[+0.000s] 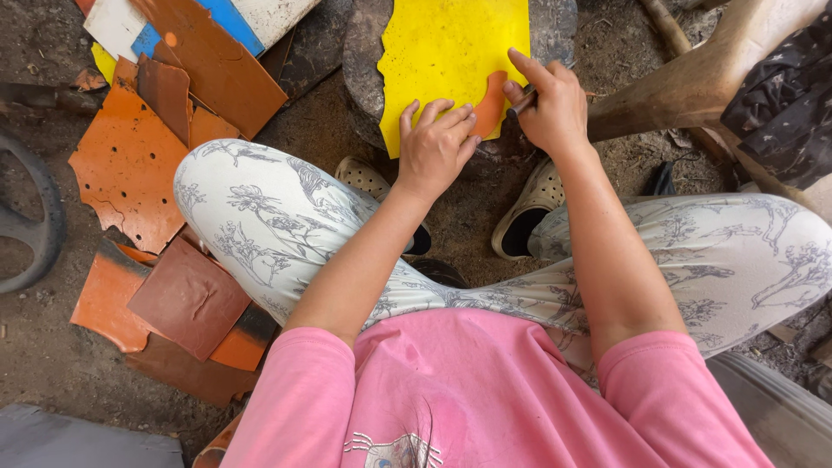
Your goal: The person sits on the ground and uses a knife to cut a small orange leather piece placed on a yellow leather sheet. The person repeatedly positions the orange piece and trims its edges with the knife.
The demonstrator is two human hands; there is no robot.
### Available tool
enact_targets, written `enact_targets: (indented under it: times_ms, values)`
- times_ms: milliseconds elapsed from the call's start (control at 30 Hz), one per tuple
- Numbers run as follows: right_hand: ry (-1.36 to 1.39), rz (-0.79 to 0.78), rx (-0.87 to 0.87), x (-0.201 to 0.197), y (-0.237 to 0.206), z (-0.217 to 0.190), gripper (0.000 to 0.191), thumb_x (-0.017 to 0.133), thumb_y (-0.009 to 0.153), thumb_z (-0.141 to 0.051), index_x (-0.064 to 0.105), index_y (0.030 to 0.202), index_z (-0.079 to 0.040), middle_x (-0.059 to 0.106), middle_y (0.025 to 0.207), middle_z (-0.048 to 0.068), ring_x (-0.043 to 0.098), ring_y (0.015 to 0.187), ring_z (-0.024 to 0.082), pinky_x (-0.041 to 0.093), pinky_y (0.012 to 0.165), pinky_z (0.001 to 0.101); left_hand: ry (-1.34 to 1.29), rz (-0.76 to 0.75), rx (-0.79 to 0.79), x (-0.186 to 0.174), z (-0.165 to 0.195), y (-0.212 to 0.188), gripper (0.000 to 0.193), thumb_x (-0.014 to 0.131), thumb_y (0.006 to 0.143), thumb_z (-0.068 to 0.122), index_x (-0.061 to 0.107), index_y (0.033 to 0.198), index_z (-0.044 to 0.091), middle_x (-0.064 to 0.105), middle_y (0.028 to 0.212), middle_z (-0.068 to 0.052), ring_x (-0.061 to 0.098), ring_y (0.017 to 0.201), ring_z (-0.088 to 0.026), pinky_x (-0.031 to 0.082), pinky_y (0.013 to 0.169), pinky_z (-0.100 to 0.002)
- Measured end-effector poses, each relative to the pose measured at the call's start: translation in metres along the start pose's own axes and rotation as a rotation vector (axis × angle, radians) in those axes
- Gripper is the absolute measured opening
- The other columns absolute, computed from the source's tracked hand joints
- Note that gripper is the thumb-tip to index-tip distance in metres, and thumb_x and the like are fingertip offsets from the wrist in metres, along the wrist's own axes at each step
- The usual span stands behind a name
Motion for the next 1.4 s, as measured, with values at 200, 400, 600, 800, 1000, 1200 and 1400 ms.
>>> enact_targets:
  times_ms: [200, 400, 600, 800, 1000, 1200, 1400]
  values:
    - [-0.098, -0.034, 0.046, 0.01, 0.003, -0.002, 0.032, 0.079, 0.1, -0.04, 0.077, 0.128, -0.024, 0.062, 0.092, 0.009, 0.061, 0.093, 0.033, 0.042, 0.071, 0.0485, 0.025, -0.006, -0.011, 0.001, -0.006, -0.001, 0.031, 0.078, 0.089, 0.027, 0.078, 0.118, 0.017, 0.072, 0.128, 0.005, 0.057, 0.126, -0.02, 0.029, 0.114, -0.058]
    - [-0.043, -0.013, 0.075, 0.01, 0.001, 0.002, 0.033, 0.081, 0.099, -0.04, 0.077, 0.126, -0.021, 0.062, 0.093, 0.008, 0.06, 0.096, 0.032, 0.04, 0.075, 0.0475, 0.054, 0.035, -0.1, -0.002, -0.015, -0.003, 0.059, 0.086, 0.081, 0.038, 0.068, 0.131, 0.012, 0.064, 0.134, -0.003, 0.052, 0.13, -0.024, 0.031, 0.114, -0.054]
    - [-0.014, 0.054, 0.074, 0.009, -0.003, 0.0, 0.031, 0.083, 0.098, -0.041, 0.072, 0.113, -0.015, 0.065, 0.097, 0.005, 0.06, 0.098, 0.031, 0.037, 0.081, 0.0477, 0.065, 0.037, -0.152, -0.003, -0.021, -0.004, 0.062, 0.089, 0.077, 0.043, 0.068, 0.126, 0.011, 0.063, 0.128, -0.002, 0.052, 0.126, -0.023, 0.031, 0.113, -0.053]
    - [-0.002, 0.056, 0.1, 0.01, -0.001, 0.002, 0.032, 0.084, 0.098, -0.042, 0.072, 0.11, -0.015, 0.065, 0.095, 0.006, 0.06, 0.097, 0.031, 0.038, 0.082, 0.0479, 0.044, 0.052, -0.142, -0.005, -0.022, -0.005, 0.052, 0.087, 0.079, 0.042, 0.073, 0.121, 0.015, 0.065, 0.126, 0.001, 0.053, 0.125, -0.021, 0.03, 0.114, -0.054]
    - [0.005, 0.058, 0.112, 0.011, -0.002, 0.004, 0.032, 0.084, 0.098, -0.043, 0.072, 0.108, -0.016, 0.064, 0.092, 0.005, 0.06, 0.096, 0.031, 0.038, 0.081, 0.0476, 0.021, 0.052, -0.128, -0.005, -0.023, -0.005, 0.046, 0.086, 0.081, 0.04, 0.076, 0.117, 0.014, 0.066, 0.125, 0.001, 0.052, 0.125, -0.021, 0.03, 0.114, -0.053]
    - [0.03, 0.053, 0.111, 0.011, -0.002, 0.006, 0.031, 0.084, 0.098, -0.043, 0.072, 0.106, -0.015, 0.062, 0.089, 0.006, 0.059, 0.094, 0.031, 0.038, 0.081, 0.0471, 0.03, 0.035, -0.123, -0.003, -0.024, -0.005, 0.044, 0.086, 0.081, 0.04, 0.077, 0.116, 0.015, 0.067, 0.124, 0.001, 0.052, 0.125, -0.021, 0.029, 0.114, -0.053]
    - [0.03, 0.063, 0.081, 0.008, -0.002, 0.003, 0.034, 0.084, 0.098, -0.041, 0.07, 0.108, -0.012, 0.064, 0.092, 0.005, 0.06, 0.095, 0.03, 0.04, 0.081, 0.0482, 0.022, 0.008, -0.133, -0.006, -0.025, -0.003, 0.048, 0.086, 0.08, 0.041, 0.075, 0.12, 0.016, 0.067, 0.124, 0.002, 0.052, 0.124, -0.021, 0.029, 0.113, -0.054]
Point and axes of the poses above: each hand's wrist, its own y-axis towards the middle knuckle, its own x-axis out of the palm, z = x × y, the point moved 8 cm from there along y, towards the middle knuckle
